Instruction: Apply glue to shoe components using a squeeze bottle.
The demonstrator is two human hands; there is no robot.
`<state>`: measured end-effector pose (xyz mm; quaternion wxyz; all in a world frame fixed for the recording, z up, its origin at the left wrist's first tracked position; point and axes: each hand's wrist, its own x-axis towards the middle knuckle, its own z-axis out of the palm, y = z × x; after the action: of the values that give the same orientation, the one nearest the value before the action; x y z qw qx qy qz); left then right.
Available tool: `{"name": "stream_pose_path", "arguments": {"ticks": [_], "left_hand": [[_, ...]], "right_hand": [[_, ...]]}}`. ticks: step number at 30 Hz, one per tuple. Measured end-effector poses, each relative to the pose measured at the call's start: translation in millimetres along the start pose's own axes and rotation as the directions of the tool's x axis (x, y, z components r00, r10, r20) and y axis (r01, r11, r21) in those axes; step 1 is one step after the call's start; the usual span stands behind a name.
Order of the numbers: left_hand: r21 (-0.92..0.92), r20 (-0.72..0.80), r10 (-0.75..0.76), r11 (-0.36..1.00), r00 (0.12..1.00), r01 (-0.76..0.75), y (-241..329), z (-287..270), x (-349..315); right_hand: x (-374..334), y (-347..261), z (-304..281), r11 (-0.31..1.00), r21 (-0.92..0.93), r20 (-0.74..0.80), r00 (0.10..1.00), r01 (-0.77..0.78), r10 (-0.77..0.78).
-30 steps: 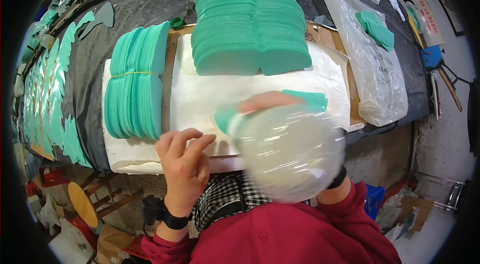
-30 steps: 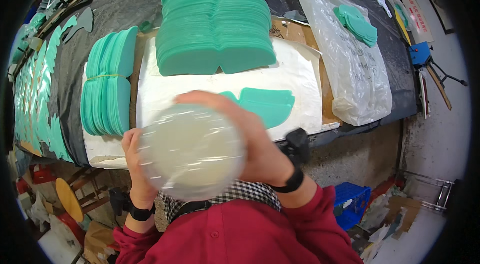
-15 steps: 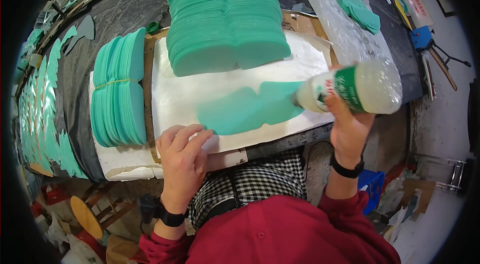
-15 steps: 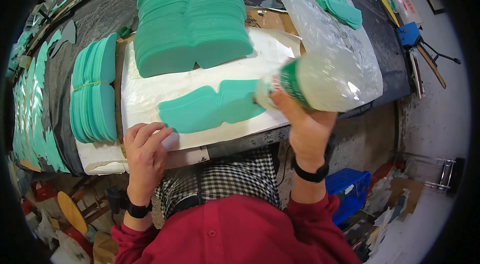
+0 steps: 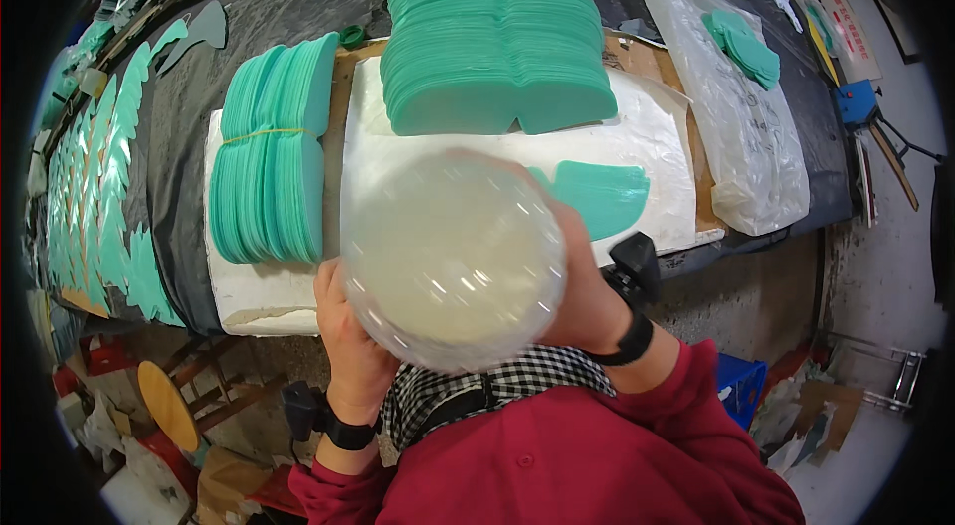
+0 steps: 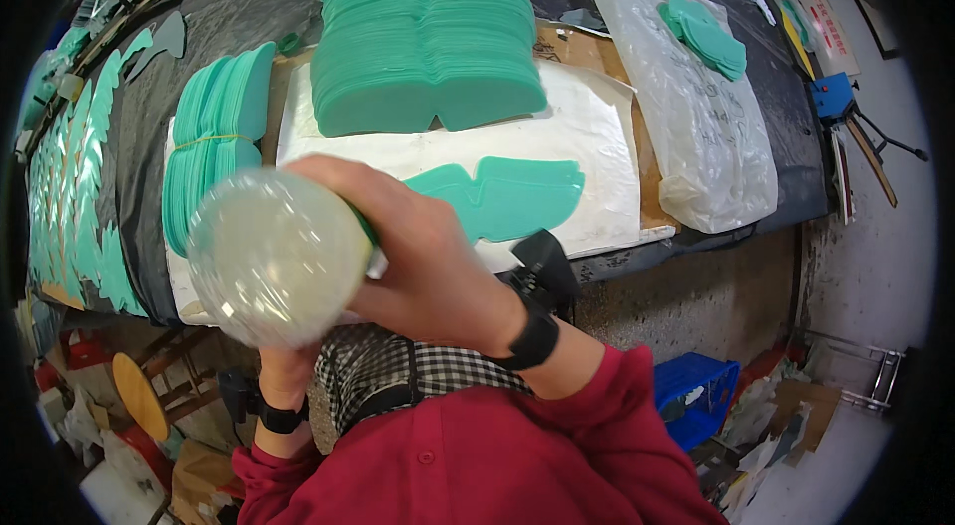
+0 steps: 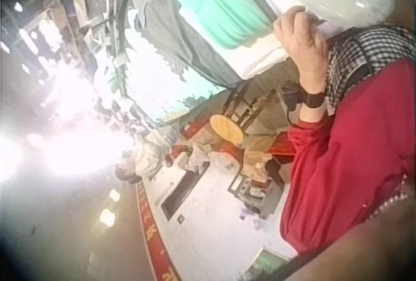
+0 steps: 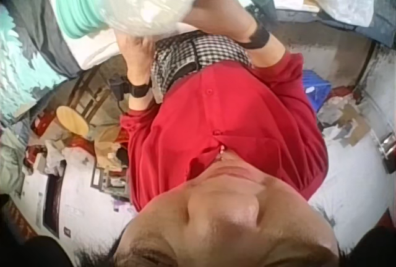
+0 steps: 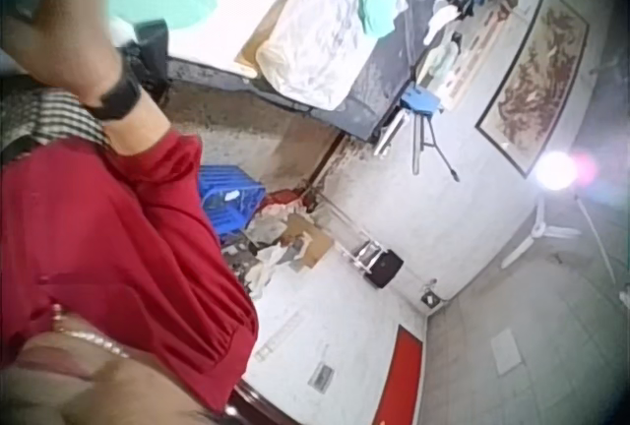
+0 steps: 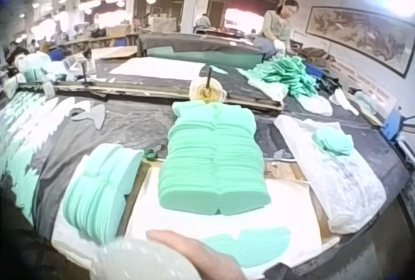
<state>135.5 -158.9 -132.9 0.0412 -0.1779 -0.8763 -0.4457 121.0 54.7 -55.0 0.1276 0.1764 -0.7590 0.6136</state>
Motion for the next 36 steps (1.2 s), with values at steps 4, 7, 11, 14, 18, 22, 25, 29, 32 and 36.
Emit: {"name": "stream_pose_path", "arguments": {"ticks": [4, 7, 11, 14, 18, 22, 25, 29, 32, 36], "left_hand": [[0.032, 0.023, 0.102, 0.994, 0.995, -0.102, 14.0, -1.5, 21.9], [0.041, 0.051, 0.100, 0.994, 0.994, -0.102, 20.5, 3.2, 26.3], [0.091, 0.096, 0.136, 0.985, 0.986, -0.145, 23.8, 11.6, 29.9], [0.102, 0.133, 0.139, 0.983, 0.981, -0.153, 27.9, 15.2, 30.2], [0.116, 0.147, 0.139, 0.981, 0.979, -0.157, 32.4, 13.0, 29.6], [0.144, 0.135, 0.120, 0.980, 0.984, -0.140, 30.8, 6.9, 33.2], [0.139, 0.130, 0.144, 0.977, 0.981, -0.162, 32.2, 3.5, 55.9], [0.103, -0.032, 0.170, 0.981, 0.985, -0.166, 24.8, 12.5, 104.2], [0.277, -0.101, 0.298, 0.925, 0.949, -0.261, 26.6, 27.0, 135.2], [0.383, -0.074, 0.254, 0.900, 0.964, -0.208, 16.8, 43.7, 151.6]], "right_hand": [[-38.0, 2.6, -44.4, 0.986, -0.075, 0.077, 0.984, -0.152, 0.158], [-57.4, -7.0, -79.4, 0.950, -0.293, -0.161, 0.985, -0.107, 0.061], [-79.6, -9.9, -119.2, 0.942, -0.142, -0.444, 0.871, -0.303, 0.213], [-83.5, -10.4, -136.2, 0.959, -0.009, -0.598, 0.770, -0.285, 0.223], [-82.8, -10.5, -132.1, 0.964, -0.008, -0.673, 0.714, -0.266, 0.192], [-61.6, -1.1, -109.9, 0.962, 0.111, -0.643, 0.720, -0.249, 0.261], [-44.5, -2.9, -83.6, 0.900, 0.288, -0.536, 0.725, -0.326, 0.434], [-37.5, -6.4, -39.5, 0.978, 0.013, -0.358, 0.912, -0.209, 0.200], [-30.4, -3.5, -34.9, 0.998, -0.056, -0.181, 0.983, -0.023, 0.013], [-61.1, 3.3, -72.7, 0.759, -0.650, -0.207, 0.970, -0.037, -0.130]]}}
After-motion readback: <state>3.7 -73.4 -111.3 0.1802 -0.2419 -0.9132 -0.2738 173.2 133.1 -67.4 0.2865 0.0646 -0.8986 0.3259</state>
